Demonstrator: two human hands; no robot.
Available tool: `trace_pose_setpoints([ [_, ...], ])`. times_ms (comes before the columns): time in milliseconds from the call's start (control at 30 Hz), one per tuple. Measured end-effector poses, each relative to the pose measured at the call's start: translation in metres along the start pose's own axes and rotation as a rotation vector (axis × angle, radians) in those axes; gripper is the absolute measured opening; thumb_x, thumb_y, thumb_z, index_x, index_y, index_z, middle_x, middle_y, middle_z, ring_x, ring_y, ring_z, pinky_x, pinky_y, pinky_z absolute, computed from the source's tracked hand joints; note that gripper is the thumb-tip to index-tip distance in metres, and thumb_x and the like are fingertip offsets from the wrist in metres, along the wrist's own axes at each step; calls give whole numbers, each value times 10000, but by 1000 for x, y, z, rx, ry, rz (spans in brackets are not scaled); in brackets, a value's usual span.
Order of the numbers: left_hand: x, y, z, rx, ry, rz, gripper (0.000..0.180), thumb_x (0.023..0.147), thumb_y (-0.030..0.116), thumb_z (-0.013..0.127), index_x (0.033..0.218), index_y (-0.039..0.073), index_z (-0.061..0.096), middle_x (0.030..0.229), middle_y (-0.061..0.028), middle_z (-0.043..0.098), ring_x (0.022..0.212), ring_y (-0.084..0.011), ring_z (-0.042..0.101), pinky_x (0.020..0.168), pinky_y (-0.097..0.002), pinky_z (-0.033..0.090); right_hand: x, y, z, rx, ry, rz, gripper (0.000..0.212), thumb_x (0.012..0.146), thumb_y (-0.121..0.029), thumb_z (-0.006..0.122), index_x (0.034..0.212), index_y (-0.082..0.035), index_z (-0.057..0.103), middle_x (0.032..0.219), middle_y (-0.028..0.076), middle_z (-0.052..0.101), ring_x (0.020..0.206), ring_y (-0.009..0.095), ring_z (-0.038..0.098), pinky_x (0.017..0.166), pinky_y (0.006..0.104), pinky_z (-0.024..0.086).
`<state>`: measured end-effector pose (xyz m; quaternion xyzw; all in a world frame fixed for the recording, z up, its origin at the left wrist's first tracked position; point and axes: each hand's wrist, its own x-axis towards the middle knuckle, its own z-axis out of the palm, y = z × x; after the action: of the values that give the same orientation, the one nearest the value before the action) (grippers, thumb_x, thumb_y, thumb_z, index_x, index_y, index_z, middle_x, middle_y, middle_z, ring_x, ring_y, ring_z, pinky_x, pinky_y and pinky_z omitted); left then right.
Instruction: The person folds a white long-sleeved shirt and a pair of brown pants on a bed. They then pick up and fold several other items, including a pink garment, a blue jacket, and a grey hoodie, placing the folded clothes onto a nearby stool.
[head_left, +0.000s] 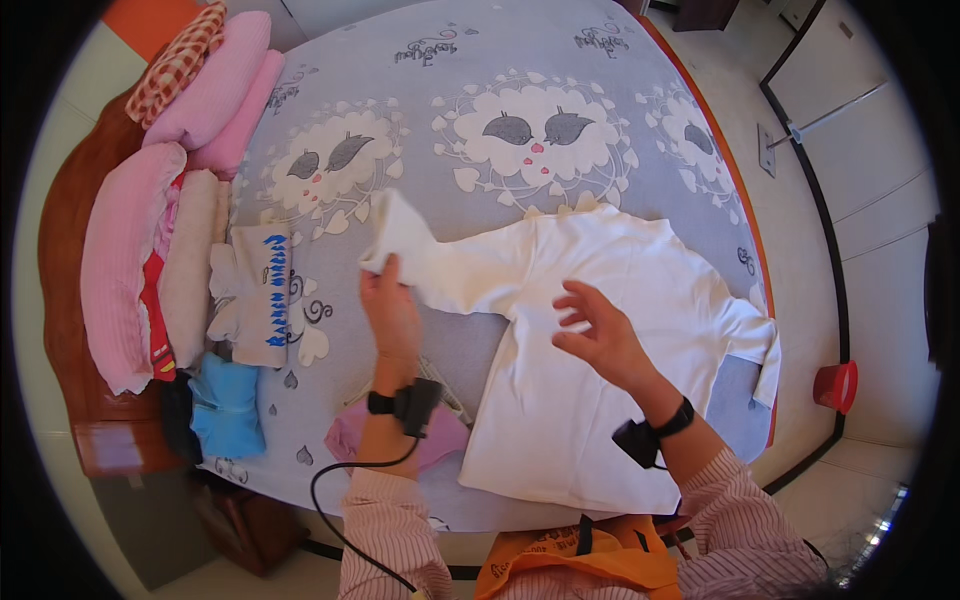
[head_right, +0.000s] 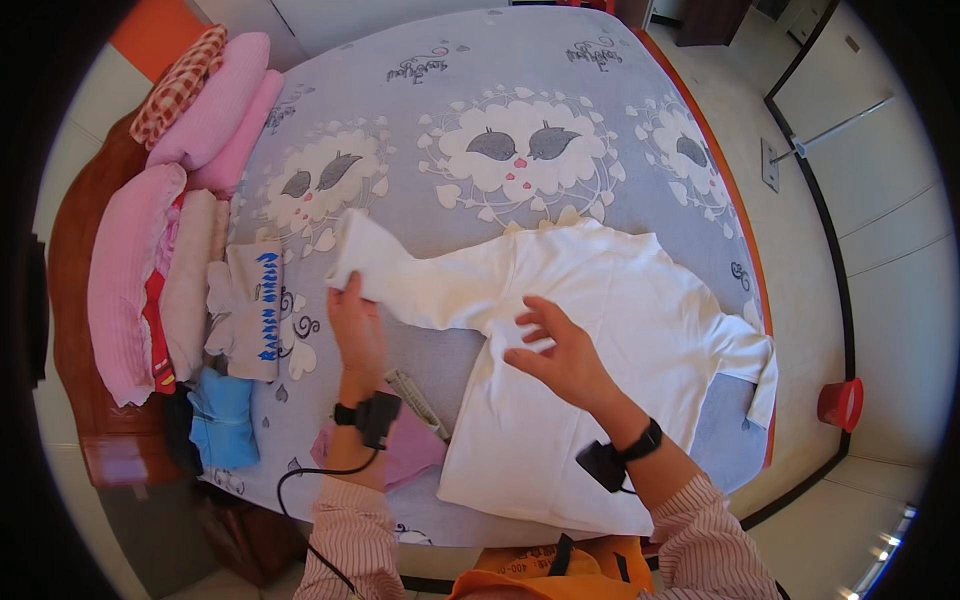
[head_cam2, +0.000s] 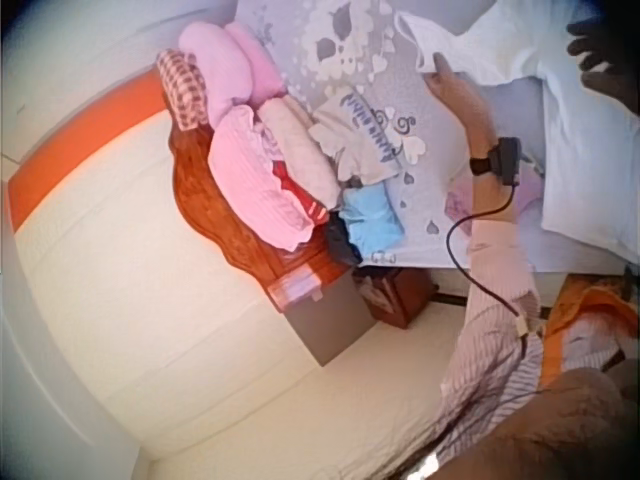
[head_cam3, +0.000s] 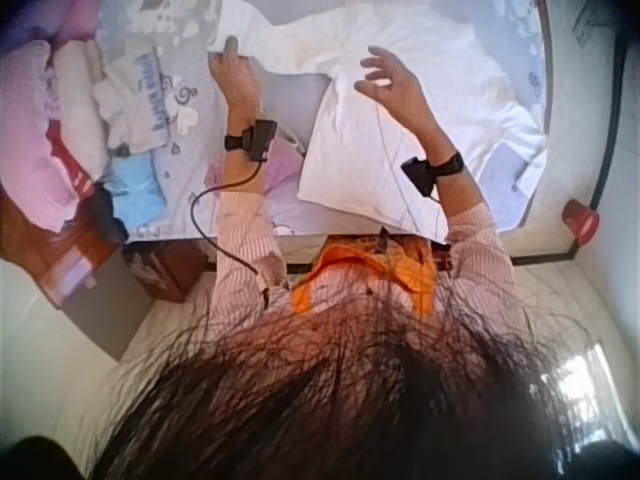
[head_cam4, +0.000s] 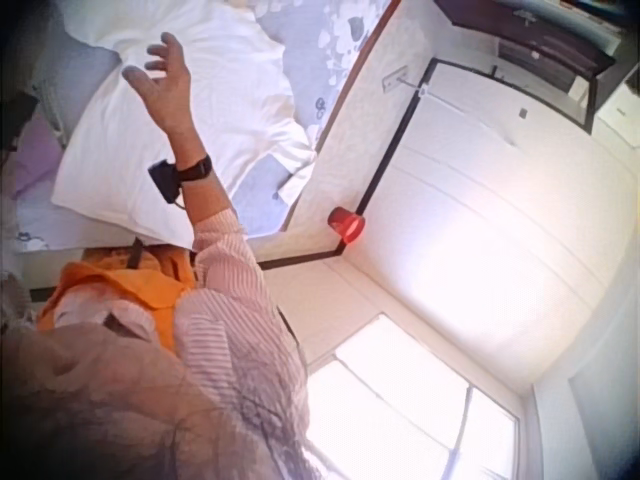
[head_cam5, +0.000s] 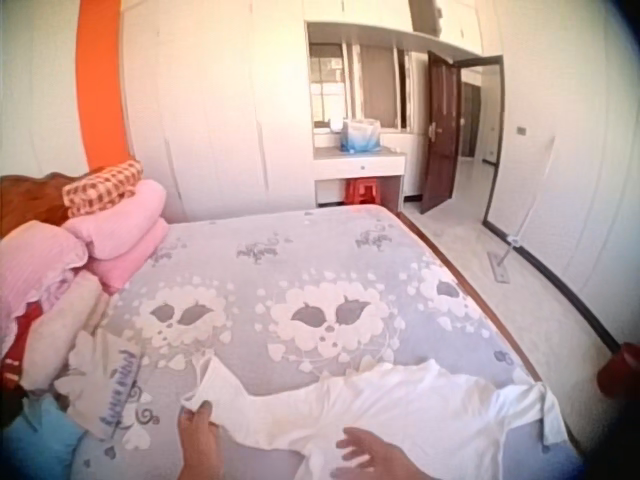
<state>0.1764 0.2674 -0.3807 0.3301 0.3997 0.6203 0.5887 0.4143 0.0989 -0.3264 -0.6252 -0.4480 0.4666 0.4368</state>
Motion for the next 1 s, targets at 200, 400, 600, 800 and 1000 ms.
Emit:
trace_pose_setpoints([
  [200,-95,-24,65,750,-331,556,399,881,16,612,1276,29,558,1287,-137,583,1200,-290,540,972,-349,454,91,-34,56,361,-58,215,527,820,-286,742,1206,43,597,983,101,658,821,159,590,702,303,481],
  [400,-164,-70,-20,1030,-189,324,544,819,99,689,1309,-28,489,1301,-219,538,1204,-399,494,1048,-481,372,105,-11,22,400,99,102,249,897,-99,621,1119,4,668,907,39,684,778,103,603,673,259,473],
  [600,-255,-100,-117,1469,-320,109,626,785,132,712,1320,-44,438,1151,-241,578,1073,-415,532,948,-520,395,108,-42,-64,270,161,-143,205,908,-116,657,1093,-32,685,877,5,699,677,65,612,571,223,462],
  [800,-251,-100,-120,1580,-302,20,324,792,165,692,1055,18,572,791,-168,639,782,-396,615,716,-528,452,73,-28,-164,309,400,-135,266,922,-91,620,1163,19,638,1030,73,689,899,152,659,807,282,521],
  [1000,-293,-35,-62,1397,-678,167,271,811,123,653,1067,54,597,868,-122,609,790,-350,606,681,-449,502,3,26,-266,337,666,-73,319,915,-109,634,1199,34,608,1059,89,680,931,187,659,829,307,526],
])
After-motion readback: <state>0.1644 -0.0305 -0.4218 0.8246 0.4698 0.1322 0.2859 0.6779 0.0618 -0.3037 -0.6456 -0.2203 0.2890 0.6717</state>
